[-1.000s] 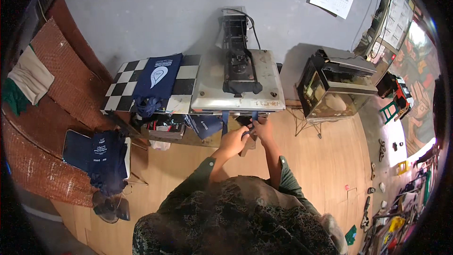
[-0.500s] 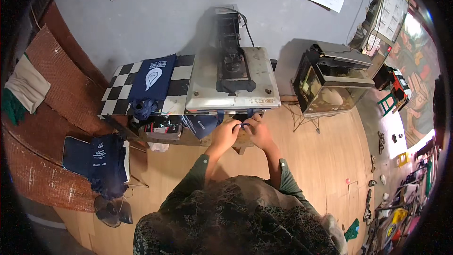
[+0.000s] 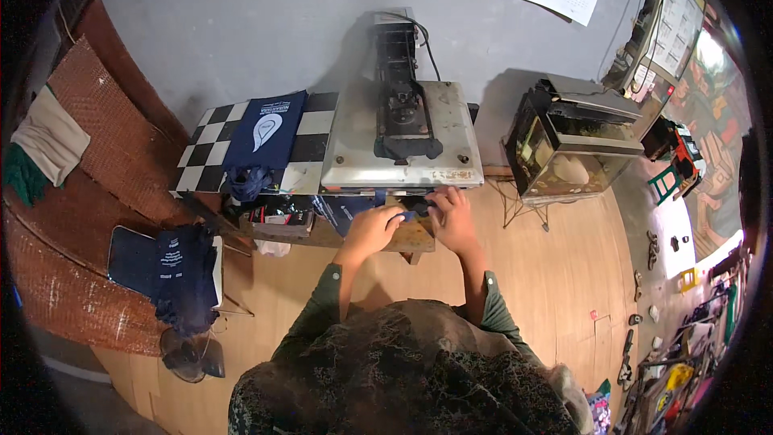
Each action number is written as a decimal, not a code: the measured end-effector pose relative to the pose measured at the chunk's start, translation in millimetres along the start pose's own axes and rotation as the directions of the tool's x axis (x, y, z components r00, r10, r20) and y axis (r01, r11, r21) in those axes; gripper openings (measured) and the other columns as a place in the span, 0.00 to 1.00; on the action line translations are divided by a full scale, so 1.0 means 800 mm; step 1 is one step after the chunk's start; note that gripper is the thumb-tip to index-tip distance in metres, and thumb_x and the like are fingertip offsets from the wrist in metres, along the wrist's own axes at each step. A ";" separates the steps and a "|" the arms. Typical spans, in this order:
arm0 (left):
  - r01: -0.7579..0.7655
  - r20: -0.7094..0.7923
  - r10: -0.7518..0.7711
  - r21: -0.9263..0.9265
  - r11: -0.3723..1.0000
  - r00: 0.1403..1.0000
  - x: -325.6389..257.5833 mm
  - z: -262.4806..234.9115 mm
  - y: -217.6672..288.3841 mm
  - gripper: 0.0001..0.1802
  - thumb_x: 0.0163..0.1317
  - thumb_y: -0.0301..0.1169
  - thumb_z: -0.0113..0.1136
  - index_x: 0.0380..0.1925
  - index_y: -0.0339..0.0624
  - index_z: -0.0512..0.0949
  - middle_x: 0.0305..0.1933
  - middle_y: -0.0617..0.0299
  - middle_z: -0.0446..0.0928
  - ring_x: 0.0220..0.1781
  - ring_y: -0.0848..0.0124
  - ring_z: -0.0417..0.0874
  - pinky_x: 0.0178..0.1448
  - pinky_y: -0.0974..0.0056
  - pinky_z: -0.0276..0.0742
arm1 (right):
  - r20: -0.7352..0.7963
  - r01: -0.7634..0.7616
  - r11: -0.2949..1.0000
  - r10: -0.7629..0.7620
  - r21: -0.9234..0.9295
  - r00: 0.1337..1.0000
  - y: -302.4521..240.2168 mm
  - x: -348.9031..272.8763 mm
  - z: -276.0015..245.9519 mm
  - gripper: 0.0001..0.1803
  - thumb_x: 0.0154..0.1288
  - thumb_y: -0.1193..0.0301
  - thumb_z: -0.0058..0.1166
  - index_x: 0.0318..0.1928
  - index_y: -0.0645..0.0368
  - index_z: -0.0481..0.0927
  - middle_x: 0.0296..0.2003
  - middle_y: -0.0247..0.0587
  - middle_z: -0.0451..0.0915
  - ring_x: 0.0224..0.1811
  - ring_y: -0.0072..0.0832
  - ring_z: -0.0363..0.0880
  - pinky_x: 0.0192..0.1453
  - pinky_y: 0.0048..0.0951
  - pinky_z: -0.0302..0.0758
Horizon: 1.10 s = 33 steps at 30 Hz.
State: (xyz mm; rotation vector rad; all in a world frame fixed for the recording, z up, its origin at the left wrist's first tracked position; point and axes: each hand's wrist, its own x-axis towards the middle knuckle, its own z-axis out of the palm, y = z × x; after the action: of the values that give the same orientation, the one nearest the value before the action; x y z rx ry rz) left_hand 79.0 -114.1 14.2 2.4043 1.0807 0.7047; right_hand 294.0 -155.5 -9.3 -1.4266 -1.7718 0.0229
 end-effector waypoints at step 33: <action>-0.197 -0.292 0.191 0.009 0.980 0.937 -0.038 0.008 -0.064 0.10 0.59 0.35 0.66 0.29 0.39 0.81 0.48 0.56 0.76 0.54 0.53 0.75 0.63 0.50 0.65 | 0.419 0.035 0.978 -0.120 0.205 0.900 -0.007 -0.007 -0.015 0.11 0.66 0.69 0.57 0.29 0.64 0.80 0.28 0.49 0.80 0.32 0.44 0.79 0.50 0.39 0.75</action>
State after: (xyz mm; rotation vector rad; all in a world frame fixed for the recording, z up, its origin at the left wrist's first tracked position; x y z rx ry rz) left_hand 36.8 -107.2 -27.3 2.4647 0.9416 1.1628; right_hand 297.3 -168.0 -2.2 -1.2731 -2.1152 0.4905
